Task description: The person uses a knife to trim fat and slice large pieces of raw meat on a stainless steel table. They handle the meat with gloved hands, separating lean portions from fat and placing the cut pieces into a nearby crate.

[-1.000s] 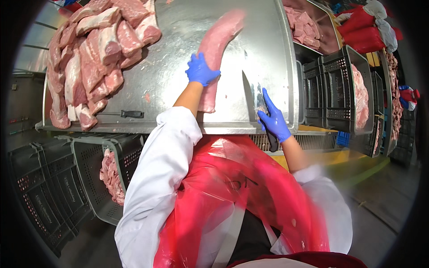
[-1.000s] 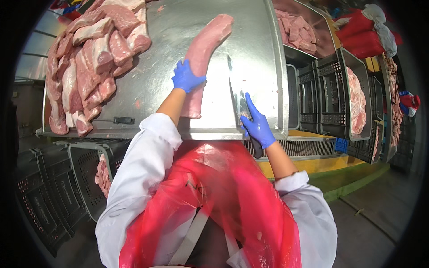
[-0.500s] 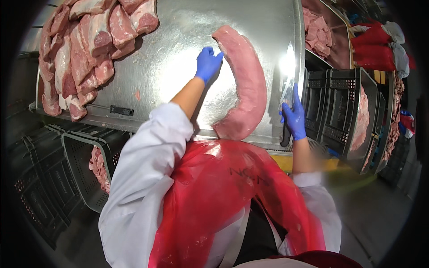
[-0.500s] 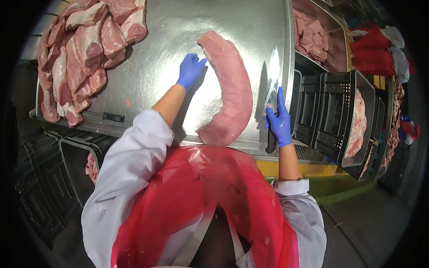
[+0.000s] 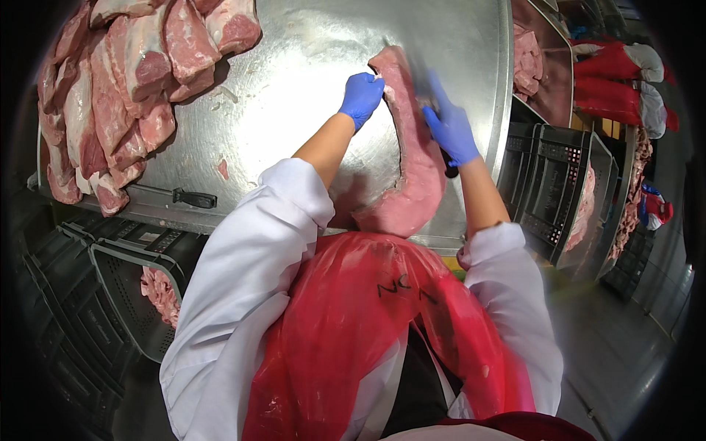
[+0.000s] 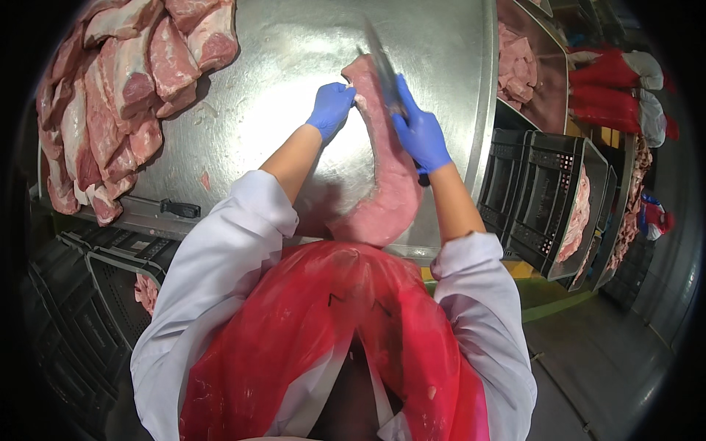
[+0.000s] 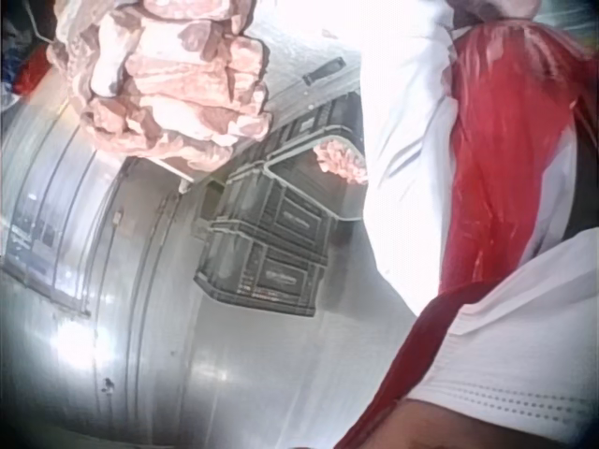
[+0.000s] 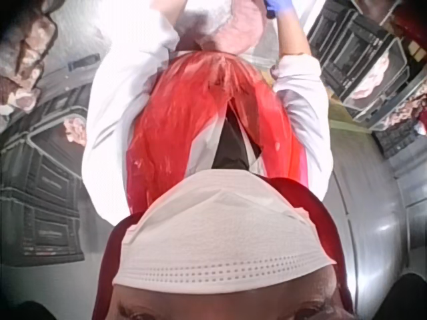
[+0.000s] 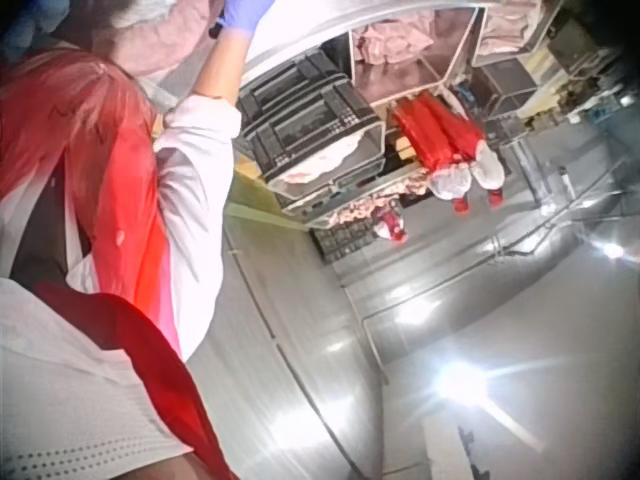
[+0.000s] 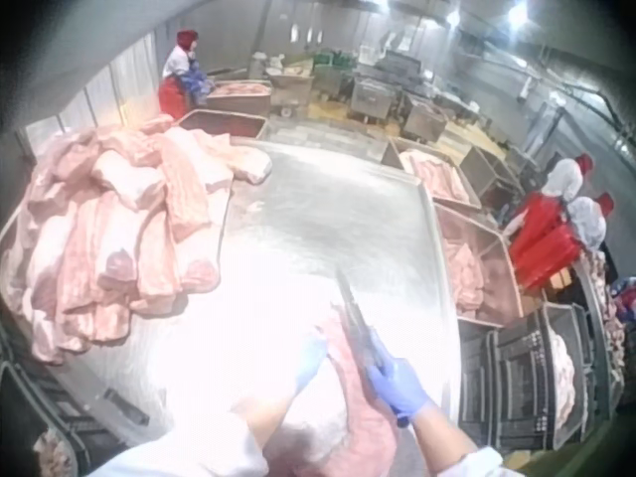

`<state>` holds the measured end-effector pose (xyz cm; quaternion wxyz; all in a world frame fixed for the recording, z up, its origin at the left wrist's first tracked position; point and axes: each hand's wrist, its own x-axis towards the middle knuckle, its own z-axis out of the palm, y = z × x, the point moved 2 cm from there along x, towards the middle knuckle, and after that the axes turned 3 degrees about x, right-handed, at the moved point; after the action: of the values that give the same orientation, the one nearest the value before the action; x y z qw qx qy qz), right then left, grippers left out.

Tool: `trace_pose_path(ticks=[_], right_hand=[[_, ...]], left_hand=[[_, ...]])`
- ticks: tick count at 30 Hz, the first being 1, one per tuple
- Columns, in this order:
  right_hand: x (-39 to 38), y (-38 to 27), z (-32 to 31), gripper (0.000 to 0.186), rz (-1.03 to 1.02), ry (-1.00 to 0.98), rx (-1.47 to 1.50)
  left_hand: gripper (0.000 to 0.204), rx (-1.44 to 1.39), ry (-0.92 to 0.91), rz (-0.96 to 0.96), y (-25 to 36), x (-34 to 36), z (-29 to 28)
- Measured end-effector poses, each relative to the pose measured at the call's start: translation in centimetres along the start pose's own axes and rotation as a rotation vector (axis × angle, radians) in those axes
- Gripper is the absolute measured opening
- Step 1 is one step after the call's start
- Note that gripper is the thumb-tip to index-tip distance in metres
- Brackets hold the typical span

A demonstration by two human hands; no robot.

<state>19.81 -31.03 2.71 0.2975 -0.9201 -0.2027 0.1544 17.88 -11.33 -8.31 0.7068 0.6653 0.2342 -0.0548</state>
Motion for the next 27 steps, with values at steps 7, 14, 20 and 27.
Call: trace_pose_path(ticks=[7, 14, 20, 27], right_hand=[[1.9, -1.8, 1.0, 0.069, -0.01, -0.315, -0.364], [1.2, -1.7, -0.8, 0.068, -0.057, -0.424, -0.363], [2.6, -3.1, -1.7, 0.069, 0.058, -0.487, -0.032], [-7.0, 0.3, -4.1, 0.08, 0.109, -0.801, 0.049]], left_hand=[[0.023, -0.048, 0.087, 0.057, 0.5, -1.7, -0.1], [0.024, 0.112, 0.109, 0.209, 0.4, -1.1, -0.1], [0.016, 0.225, 0.049, 0.216, 4.3, -2.2, 0.4], [0.013, -0.375, 0.107, 0.339, 9.4, -4.6, -1.3]])
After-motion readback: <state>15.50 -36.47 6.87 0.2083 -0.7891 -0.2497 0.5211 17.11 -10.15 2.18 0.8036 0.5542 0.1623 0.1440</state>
